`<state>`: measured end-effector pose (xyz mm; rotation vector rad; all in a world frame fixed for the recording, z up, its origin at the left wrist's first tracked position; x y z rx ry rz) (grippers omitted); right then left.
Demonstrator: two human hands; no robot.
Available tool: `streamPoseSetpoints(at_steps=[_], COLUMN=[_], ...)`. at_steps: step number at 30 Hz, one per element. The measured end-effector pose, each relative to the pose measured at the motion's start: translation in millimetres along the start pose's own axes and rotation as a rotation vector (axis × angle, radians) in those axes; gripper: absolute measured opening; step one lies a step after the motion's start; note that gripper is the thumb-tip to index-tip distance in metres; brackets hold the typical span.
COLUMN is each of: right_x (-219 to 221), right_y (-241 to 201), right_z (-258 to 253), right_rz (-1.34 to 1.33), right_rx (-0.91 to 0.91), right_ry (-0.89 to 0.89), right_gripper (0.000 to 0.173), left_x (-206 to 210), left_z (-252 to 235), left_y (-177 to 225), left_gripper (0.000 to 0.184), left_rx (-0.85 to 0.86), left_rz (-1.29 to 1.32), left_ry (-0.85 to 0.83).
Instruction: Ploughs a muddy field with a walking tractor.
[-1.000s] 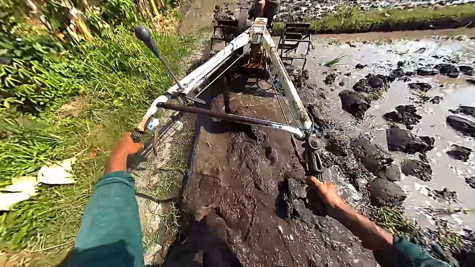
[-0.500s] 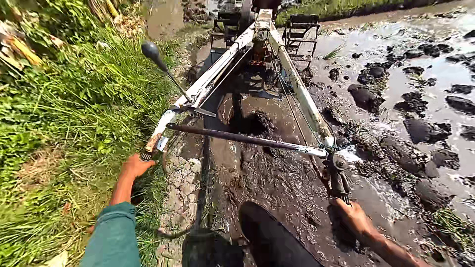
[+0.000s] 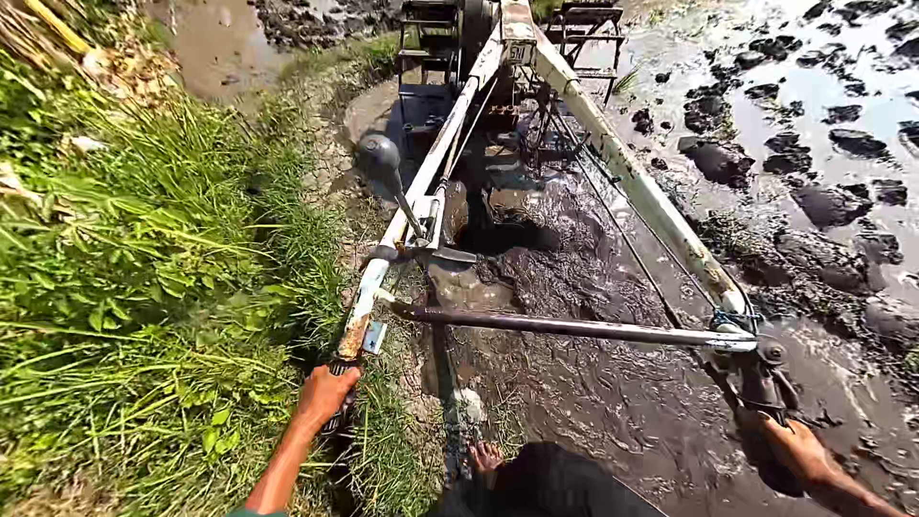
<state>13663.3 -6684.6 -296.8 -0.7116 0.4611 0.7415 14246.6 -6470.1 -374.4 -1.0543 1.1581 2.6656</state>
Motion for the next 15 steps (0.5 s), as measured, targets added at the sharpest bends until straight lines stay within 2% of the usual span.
streamPoseSetpoints(at_steps=[1,2,4,8,12,13,15], right_x=[-9.1,-18.9,-48.6,-132.2,-200.2,-215.4,-259.3], right_y=[23.4,40.5,40.6,-31.1,-125.7,-143.2,-141.6], right_z=[-41.2,-66.0,-69.5,1.1,83.3,95.4,81.5], right_rz=[-0.127,-0.221,-0.241,-0.178,-0.154,-0.130,-0.145], right_rx=[-0.087,-0.044,0.096,0.190,0.270,0.305,0.261], right_ry=[-0.027,0.015,0.105,0.200,0.273,0.311,0.263], right_gripper=[0.030,0.031,0.032,0.037,0.026,0.028,0.044], left_x=[-16.2,-31.3,-56.9,-106.5,-170.4,-187.9,-223.6], left_z=[-10.5,-16.8,-13.8,31.6,63.3,68.2,72.7], left_y=[4.7,14.5,43.9,128.5,220.2,242.0,287.5], left_gripper=[0.039,0.038,0.031,0.031,0.035,0.037,0.039], left_rx=[-0.019,-0.026,-0.007,-0.010,0.013,0.041,0.121], left_rz=[-0.050,-0.067,-0.051,-0.017,-0.088,-0.112,-0.186], left_ry=[0.006,0.002,0.000,0.003,0.016,0.020,0.053])
Point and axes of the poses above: each hand's wrist, its own z-axis away from the middle knuckle, its own x-axis out of the palm, y = z × x, the point moved 8 cm from there along -z, towards the middle knuckle, and after that the axes turned 14 degrees about x, right-handed, at the moved point
